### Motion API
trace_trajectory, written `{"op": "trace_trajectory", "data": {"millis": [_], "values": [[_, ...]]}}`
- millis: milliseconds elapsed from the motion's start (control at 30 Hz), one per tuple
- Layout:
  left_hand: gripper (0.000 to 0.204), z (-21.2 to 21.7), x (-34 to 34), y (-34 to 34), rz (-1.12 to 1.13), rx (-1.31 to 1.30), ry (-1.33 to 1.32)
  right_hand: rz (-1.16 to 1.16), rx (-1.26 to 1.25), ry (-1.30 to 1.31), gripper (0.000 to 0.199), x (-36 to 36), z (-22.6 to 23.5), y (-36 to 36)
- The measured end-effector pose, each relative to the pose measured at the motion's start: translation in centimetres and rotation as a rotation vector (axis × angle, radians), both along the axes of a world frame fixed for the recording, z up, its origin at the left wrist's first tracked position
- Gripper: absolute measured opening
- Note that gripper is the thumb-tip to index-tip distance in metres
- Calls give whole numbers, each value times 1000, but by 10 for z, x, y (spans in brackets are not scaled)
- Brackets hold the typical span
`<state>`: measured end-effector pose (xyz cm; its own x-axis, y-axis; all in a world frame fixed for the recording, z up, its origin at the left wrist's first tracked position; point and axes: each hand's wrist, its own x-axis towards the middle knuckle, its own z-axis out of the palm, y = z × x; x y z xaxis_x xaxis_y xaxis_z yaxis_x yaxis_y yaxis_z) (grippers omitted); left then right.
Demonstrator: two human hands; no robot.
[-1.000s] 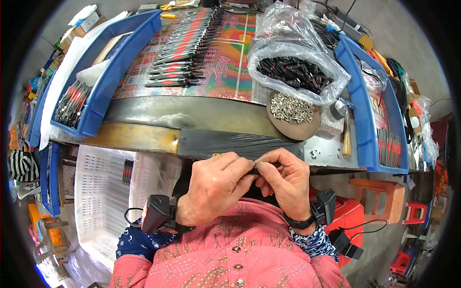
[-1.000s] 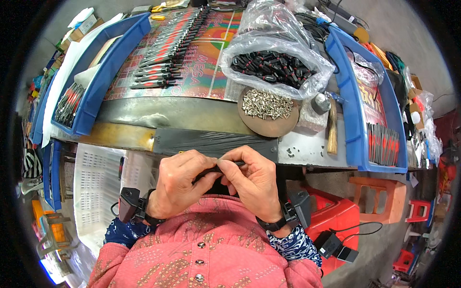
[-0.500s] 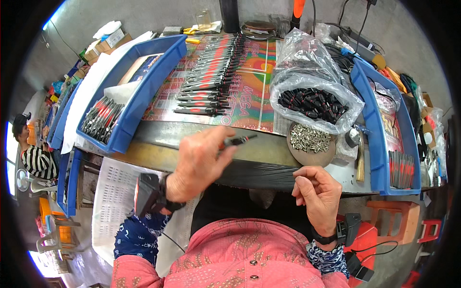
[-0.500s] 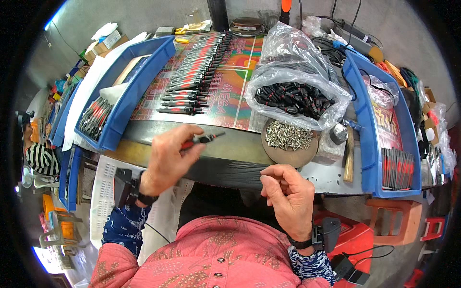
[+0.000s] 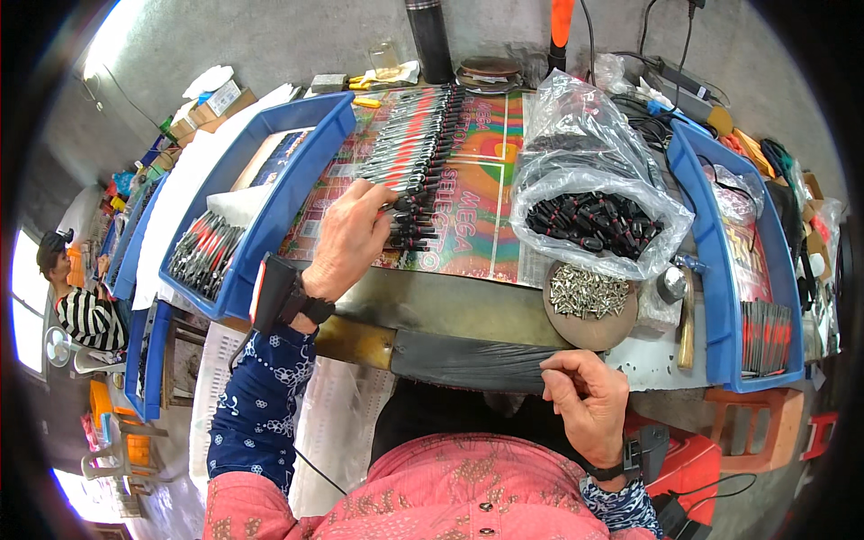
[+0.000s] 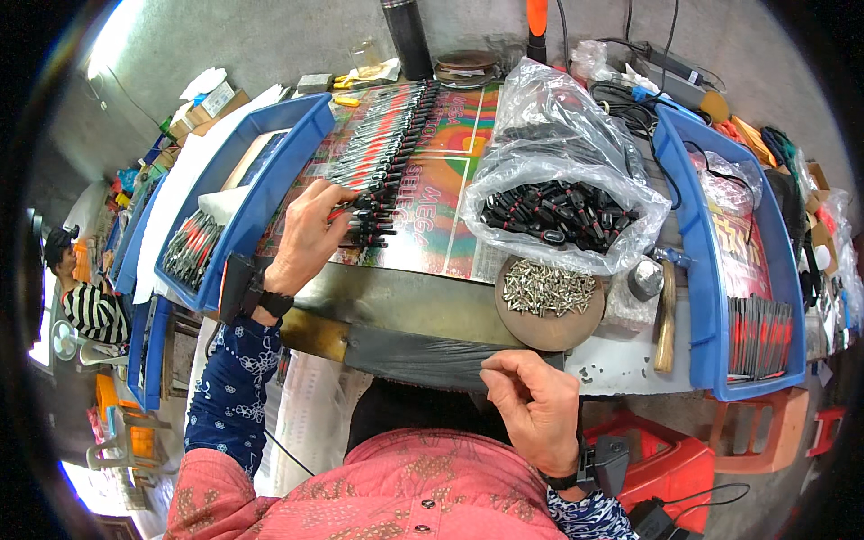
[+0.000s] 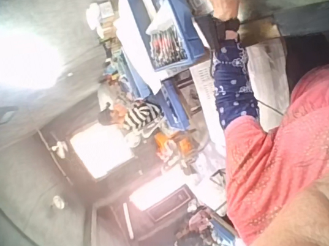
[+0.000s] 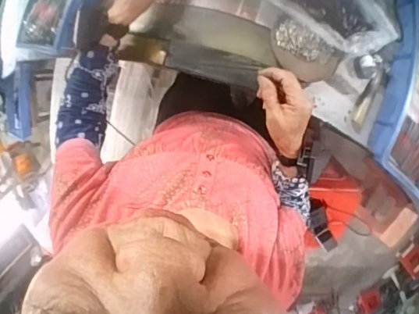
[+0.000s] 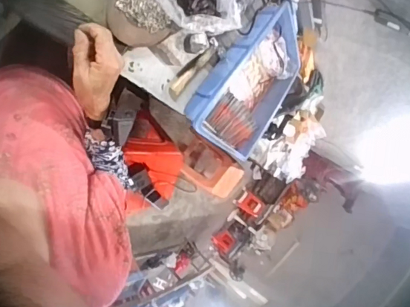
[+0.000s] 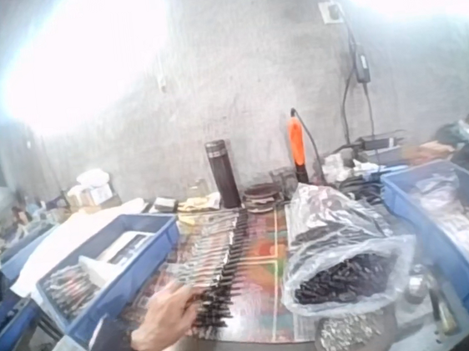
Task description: The person assembles pens by inserting a small metal piece into a black plastic barrel, then attaching a red cap. They repeat this process for multiple pens, placing each completed unit into a blue tray on the table.
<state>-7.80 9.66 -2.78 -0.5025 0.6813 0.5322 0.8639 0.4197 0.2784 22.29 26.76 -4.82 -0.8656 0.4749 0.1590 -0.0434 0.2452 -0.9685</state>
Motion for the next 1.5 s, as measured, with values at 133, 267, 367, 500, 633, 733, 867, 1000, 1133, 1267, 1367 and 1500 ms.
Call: {"op": "trace_trajectory", "data": {"millis": [133,267,367,500,633,733,867,1000,1133,1267,1367,1500], "values": [[22,-6,-7,9,-23,31,39,20,43,1,9,1,-2,2],[20,-12,-11,14,-15,16,79,16,69,39,9,1,-3,2],[20,-16,-14,15,-10,29,133,17,87,56,9,0,-3,2],[22,-18,-19,14,-27,28,151,14,131,93,9,-1,-4,1],[24,-19,-22,14,-51,32,206,17,161,96,10,-1,-5,2],[24,-21,-23,14,-72,48,205,17,163,105,10,-2,-5,2],[25,-23,-23,14,-76,65,204,5,178,96,9,-2,-5,0],[25,-23,-23,12,-81,64,197,-5,161,76,8,-1,-4,-1],[22,-24,-21,12,-74,90,234,-29,109,-2,8,1,-4,-3],[20,-18,-10,6,-48,111,272,-41,49,-22,7,2,-3,-5],[14,-7,-1,-9,-43,88,366,-45,76,-20,6,2,-4,-6],[11,14,2,-46,45,36,432,-39,82,-10,6,1,-5,-7]]}}
